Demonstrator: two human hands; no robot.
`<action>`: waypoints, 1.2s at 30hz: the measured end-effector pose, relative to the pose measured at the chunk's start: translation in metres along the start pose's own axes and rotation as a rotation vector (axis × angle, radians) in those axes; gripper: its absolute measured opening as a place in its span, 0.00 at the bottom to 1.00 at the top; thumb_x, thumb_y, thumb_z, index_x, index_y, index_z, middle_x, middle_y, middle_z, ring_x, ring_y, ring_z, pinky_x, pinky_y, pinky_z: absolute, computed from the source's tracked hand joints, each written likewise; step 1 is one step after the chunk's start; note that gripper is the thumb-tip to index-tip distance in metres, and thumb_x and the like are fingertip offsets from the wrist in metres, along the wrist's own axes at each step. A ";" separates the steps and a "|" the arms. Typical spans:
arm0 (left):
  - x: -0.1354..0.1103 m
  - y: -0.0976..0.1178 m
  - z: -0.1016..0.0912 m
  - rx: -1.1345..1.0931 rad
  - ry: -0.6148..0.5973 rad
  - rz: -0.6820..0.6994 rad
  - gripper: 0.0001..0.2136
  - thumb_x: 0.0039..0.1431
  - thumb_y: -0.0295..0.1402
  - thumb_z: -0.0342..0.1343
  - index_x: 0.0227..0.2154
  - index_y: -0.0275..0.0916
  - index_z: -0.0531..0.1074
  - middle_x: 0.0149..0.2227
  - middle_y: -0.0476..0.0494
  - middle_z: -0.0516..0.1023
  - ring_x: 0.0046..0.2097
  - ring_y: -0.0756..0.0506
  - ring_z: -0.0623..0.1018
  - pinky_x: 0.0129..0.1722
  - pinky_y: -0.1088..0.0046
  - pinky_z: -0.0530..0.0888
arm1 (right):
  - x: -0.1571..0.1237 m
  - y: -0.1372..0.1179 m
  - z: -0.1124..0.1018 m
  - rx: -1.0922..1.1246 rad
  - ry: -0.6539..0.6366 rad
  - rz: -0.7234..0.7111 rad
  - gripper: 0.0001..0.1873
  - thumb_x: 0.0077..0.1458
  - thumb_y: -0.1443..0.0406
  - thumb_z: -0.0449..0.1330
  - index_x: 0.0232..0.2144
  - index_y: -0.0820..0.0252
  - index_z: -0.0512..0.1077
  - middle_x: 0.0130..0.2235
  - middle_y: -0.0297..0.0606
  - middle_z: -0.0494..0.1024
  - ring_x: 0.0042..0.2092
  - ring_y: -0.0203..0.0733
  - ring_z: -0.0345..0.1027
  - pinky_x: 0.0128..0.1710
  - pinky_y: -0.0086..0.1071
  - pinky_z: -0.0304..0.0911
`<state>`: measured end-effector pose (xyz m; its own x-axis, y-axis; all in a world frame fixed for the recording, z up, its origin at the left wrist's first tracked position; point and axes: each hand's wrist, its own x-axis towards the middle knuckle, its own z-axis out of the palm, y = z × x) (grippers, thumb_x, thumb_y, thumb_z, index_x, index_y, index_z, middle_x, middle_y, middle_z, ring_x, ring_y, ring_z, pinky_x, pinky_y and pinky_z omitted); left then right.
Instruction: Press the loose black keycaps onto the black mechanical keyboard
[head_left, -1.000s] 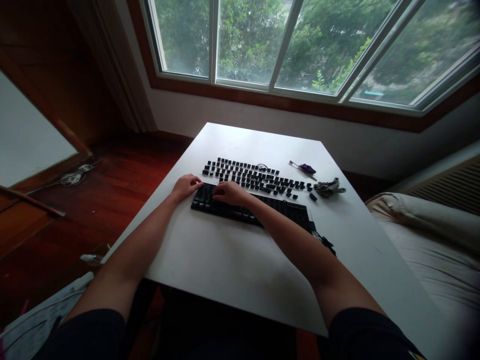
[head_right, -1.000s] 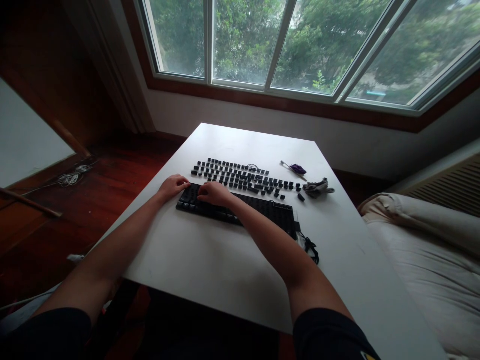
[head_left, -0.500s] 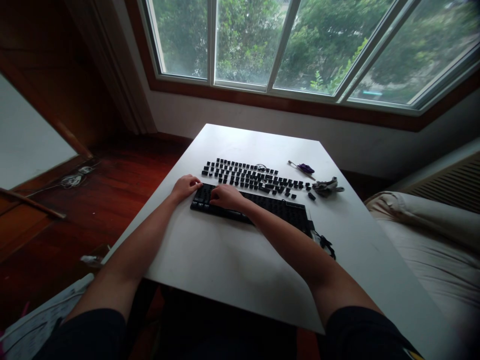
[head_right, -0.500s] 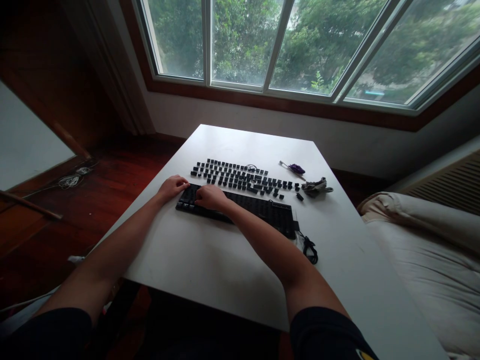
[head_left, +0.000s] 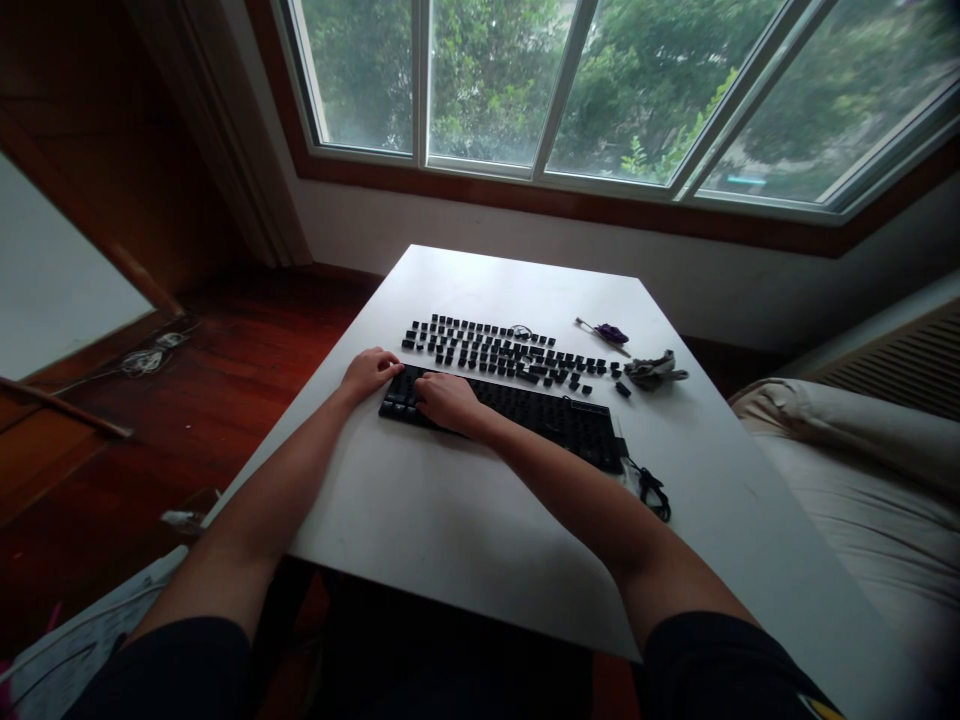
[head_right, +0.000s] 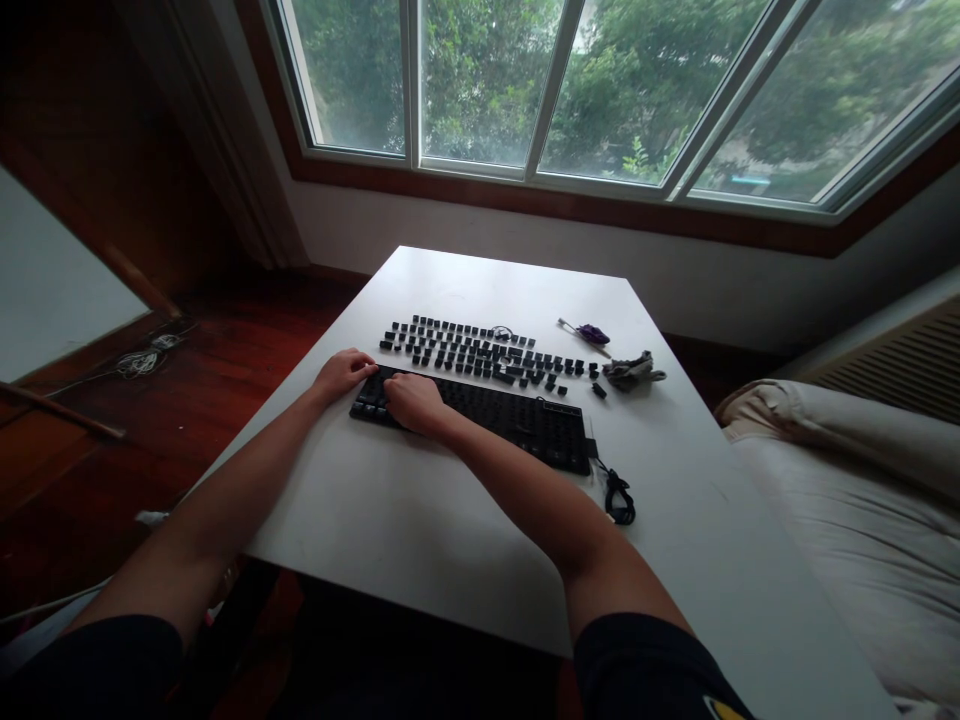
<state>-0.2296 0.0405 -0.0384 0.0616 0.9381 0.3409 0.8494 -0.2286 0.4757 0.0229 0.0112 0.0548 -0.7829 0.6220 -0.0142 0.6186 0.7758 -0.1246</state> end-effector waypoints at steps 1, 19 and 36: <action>0.000 0.001 0.000 0.003 0.000 0.001 0.15 0.64 0.47 0.56 0.39 0.42 0.81 0.35 0.44 0.76 0.40 0.42 0.75 0.41 0.66 0.71 | 0.001 0.001 0.000 0.005 -0.006 -0.001 0.09 0.62 0.62 0.61 0.43 0.59 0.77 0.48 0.44 0.80 0.48 0.47 0.75 0.38 0.30 0.62; 0.002 0.011 -0.001 0.018 -0.019 -0.002 0.16 0.64 0.48 0.56 0.39 0.42 0.81 0.34 0.44 0.76 0.40 0.42 0.75 0.40 0.66 0.70 | -0.029 0.007 0.027 0.004 0.170 -0.077 0.16 0.69 0.58 0.56 0.52 0.59 0.73 0.50 0.46 0.76 0.52 0.49 0.68 0.48 0.36 0.63; 0.003 0.010 0.003 0.029 -0.004 0.004 0.16 0.64 0.47 0.55 0.39 0.42 0.81 0.35 0.43 0.76 0.40 0.42 0.75 0.42 0.65 0.71 | -0.052 -0.004 0.067 0.009 0.281 -0.092 0.35 0.68 0.54 0.56 0.69 0.67 0.59 0.71 0.52 0.59 0.73 0.55 0.46 0.70 0.49 0.46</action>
<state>-0.2192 0.0417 -0.0352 0.0674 0.9383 0.3392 0.8637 -0.2250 0.4510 0.0568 -0.0316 -0.0108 -0.7857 0.5552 0.2727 0.5445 0.8300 -0.1210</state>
